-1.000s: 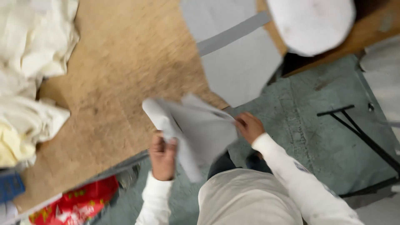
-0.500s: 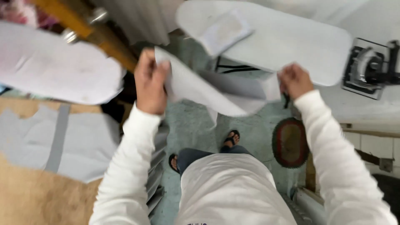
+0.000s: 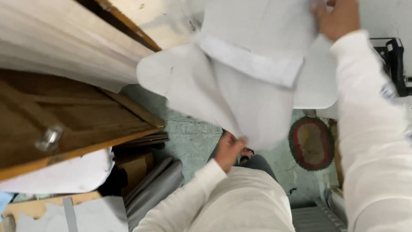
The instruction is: Sorting and ironing fabric pieces on an ironing board in a garment factory.
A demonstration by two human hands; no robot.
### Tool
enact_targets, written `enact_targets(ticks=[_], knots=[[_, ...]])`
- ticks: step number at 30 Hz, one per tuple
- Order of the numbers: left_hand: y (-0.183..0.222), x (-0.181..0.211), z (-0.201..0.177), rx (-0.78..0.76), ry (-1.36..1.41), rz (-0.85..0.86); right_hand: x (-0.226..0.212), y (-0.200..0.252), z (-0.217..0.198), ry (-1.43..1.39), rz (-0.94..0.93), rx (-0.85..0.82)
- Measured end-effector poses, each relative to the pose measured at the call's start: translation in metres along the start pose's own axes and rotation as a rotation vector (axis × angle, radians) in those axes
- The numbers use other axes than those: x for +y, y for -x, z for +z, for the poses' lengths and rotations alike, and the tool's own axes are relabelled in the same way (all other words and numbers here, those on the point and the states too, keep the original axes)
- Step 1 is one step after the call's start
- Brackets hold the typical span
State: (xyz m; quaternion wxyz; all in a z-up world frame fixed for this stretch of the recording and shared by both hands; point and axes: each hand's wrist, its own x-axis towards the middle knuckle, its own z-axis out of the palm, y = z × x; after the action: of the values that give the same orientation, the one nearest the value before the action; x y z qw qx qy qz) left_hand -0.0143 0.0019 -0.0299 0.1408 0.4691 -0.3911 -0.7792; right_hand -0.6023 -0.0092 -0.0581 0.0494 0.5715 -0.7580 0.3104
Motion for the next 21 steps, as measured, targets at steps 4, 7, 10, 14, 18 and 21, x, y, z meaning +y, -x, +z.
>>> enact_targets(ticks=[4, 7, 10, 14, 18, 21], knots=[[-0.074, -0.023, -0.033, -0.359, -0.692, -0.119, -0.111, 0.063, 0.054, 0.020, 0.129, 0.080], [-0.138, -0.008, -0.114, -0.160, -1.184, 0.454, -0.149, 0.176, 0.095, 0.179, 0.329, -0.213], [-0.192, 0.073, -0.160, 0.176, -1.530, 0.479, -0.152, 0.224, 0.124, 0.251, 0.453, -0.564], [-0.221, 0.116, -0.189, 0.157, -1.852, 0.055, -0.145, 0.247, 0.118, 0.281, 0.450, -0.744], [-0.234, 0.141, -0.209, 0.265, -1.840, -0.080, -0.123, 0.259, 0.098, 0.277, 0.441, -0.752], [-0.242, 0.125, -0.221, 0.415, -1.784, -0.166, -0.108, 0.277, 0.081, 0.271, 0.440, -0.723]])
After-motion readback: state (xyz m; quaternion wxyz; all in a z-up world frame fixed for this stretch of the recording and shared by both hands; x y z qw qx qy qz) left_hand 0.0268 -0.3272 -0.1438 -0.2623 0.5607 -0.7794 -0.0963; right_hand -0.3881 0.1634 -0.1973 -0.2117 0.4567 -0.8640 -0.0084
